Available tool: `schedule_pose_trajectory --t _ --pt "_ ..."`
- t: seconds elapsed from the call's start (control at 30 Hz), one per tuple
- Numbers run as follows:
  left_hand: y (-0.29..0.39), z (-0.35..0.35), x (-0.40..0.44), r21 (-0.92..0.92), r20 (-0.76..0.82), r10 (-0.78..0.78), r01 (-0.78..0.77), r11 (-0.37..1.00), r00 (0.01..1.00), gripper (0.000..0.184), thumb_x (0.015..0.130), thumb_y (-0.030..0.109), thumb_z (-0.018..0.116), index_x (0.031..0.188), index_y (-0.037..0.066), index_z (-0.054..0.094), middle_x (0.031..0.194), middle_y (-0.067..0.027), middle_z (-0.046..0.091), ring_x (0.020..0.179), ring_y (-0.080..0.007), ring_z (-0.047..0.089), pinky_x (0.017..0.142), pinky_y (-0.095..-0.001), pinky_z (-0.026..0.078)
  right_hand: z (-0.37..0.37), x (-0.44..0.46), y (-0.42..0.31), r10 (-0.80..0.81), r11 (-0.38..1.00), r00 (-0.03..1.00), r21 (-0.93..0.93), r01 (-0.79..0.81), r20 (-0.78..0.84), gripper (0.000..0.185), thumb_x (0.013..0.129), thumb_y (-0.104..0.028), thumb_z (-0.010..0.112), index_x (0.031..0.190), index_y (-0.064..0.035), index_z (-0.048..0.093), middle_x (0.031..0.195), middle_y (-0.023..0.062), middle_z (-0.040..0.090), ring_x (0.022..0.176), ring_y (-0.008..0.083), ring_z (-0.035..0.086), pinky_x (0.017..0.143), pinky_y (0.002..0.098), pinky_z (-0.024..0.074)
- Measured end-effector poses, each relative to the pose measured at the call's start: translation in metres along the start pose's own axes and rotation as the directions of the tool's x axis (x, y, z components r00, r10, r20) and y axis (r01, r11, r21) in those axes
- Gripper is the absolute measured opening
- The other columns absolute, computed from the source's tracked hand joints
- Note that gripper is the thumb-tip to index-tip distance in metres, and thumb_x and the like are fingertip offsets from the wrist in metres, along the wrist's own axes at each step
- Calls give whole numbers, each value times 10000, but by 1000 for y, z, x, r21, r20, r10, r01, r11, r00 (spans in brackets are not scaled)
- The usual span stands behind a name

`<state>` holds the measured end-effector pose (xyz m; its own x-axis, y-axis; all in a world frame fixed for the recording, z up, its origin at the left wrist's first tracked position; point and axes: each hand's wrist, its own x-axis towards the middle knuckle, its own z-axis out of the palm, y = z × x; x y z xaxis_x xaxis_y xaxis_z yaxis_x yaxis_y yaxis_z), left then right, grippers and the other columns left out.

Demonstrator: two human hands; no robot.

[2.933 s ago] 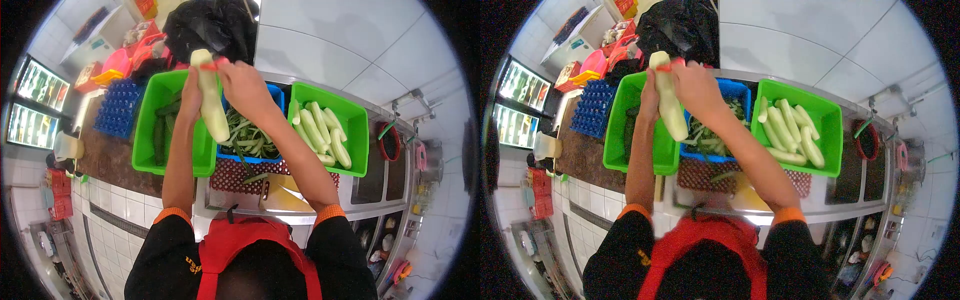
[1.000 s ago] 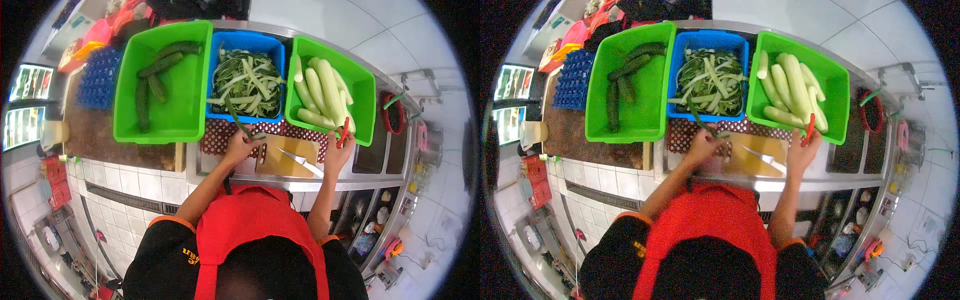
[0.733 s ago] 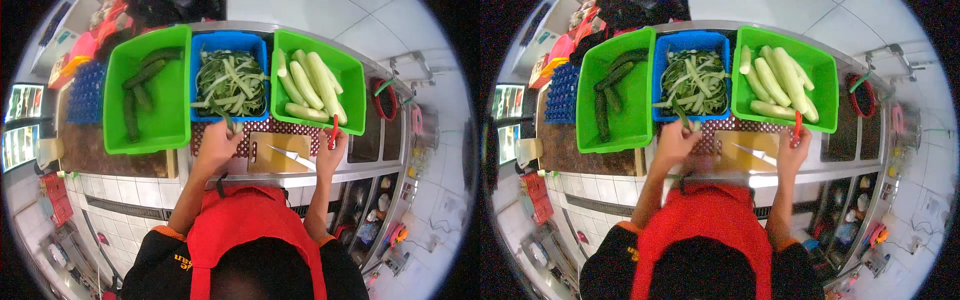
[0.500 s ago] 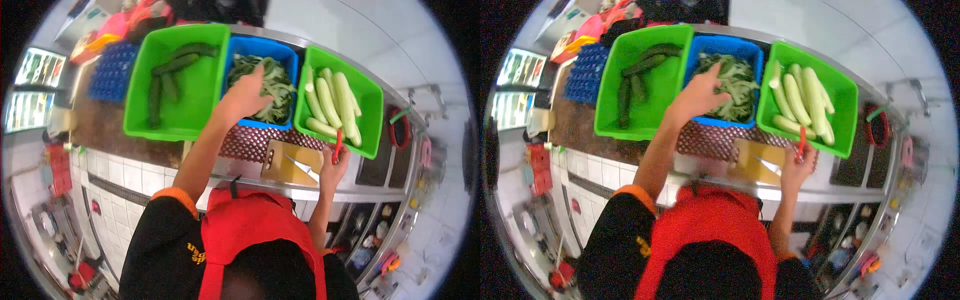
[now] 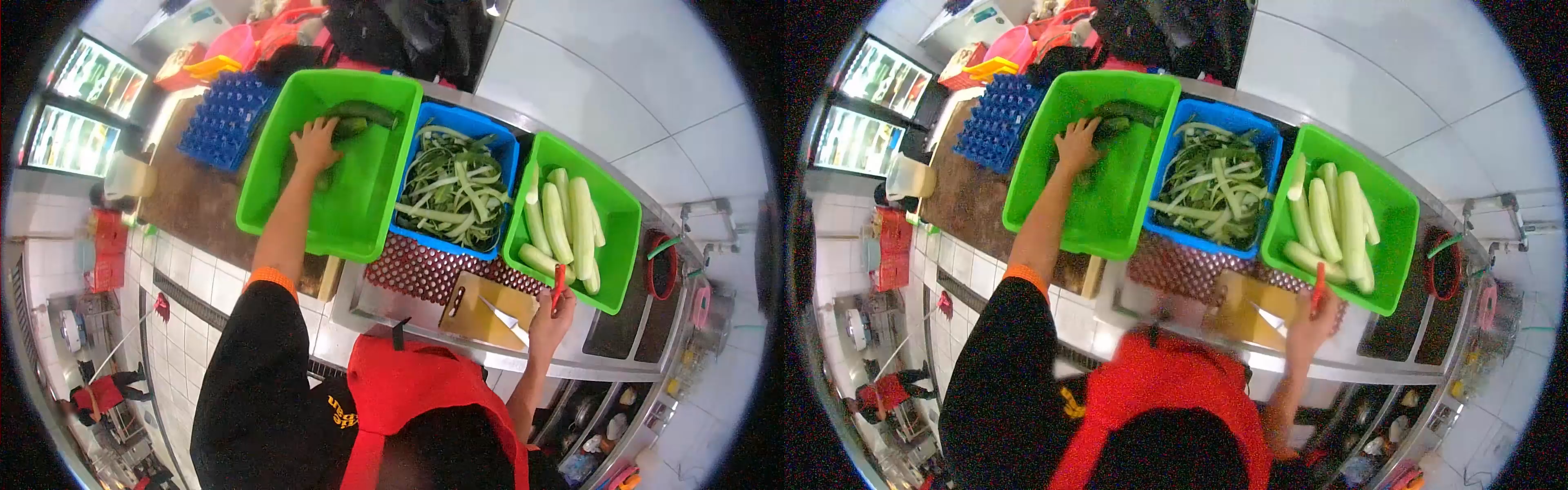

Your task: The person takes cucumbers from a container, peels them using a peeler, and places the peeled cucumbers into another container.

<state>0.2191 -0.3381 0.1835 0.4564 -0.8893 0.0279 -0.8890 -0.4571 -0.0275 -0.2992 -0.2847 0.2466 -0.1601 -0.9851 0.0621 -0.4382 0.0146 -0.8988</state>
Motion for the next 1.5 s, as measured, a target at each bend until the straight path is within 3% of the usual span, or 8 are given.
schedule_pose_trajectory --t 0.3,0.43,0.47,0.5,0.63,0.83,1.27,1.5 --pt "0 3 18 -147 -129 68 -87 985 989 607 781 316 721 1301 154 454 1249 -83 507 1127 -281 503 890 -523 405 22 -11 -8 -45 999 994 3 45 103 275 901 -128 589 1137 -7 518 777 4 552 601 41 451 503 197 343" --pt "16 -43 16 -822 -254 -32 -198 534 967 533 877 317 619 1292 46 423 1125 -135 580 1051 -278 542 886 -391 435 28 -10 -40 240 904 903 258 -342 357 271 912 -98 554 1169 -20 520 706 -25 535 480 1 375 405 171 271" --pt "25 -57 11 -994 -86 -27 -84 74 996 502 900 336 576 1289 53 429 1105 -127 588 1025 -270 553 878 -402 444 30 -8 -49 209 918 883 227 -326 421 304 927 -92 532 1221 -22 506 669 -40 515 453 -3 349 402 162 257" --pt "34 -72 4 -914 66 56 83 -397 996 476 923 354 533 1285 61 434 1084 -119 596 999 -263 563 869 -412 453 36 -6 -60 215 919 883 220 -328 418 304 927 -92 532 1221 -22 506 669 -40 515 453 -3 349 402 162 257" --pt "89 -117 -41 -674 -9 436 317 -668 900 540 952 488 403 1210 20 478 1069 -128 600 951 -249 590 841 -439 486 68 10 -114 -238 966 858 199 163 455 263 906 -140 578 1136 -12 588 868 72 602 697 167 565 615 288 454" --pt "168 -109 -71 -835 37 243 164 -525 969 481 977 468 389 1219 59 461 1098 -70 541 955 -154 545 835 -346 477 98 50 -186 -587 796 751 47 603 301 211 885 -125 570 1078 -71 635 857 153 578 721 317 600 620 374 482" --pt "166 -137 -78 -976 -178 133 -157 -153 975 427 1005 345 404 1264 9 457 1158 -44 531 1045 -105 463 943 -260 354 113 71 -202 -656 707 697 -87 702 290 179 881 -134 554 1041 -74 608 862 158 585 694 376 603 588 455 498" --pt "155 -84 -33 -890 58 18 60 -452 998 490 993 451 367 1189 20 496 1110 -65 558 988 -136 518 899 -286 421 140 46 -158 -657 696 658 -39 717 368 207 883 -130 530 1079 -63 549 864 171 580 683 379 601 576 464 496"
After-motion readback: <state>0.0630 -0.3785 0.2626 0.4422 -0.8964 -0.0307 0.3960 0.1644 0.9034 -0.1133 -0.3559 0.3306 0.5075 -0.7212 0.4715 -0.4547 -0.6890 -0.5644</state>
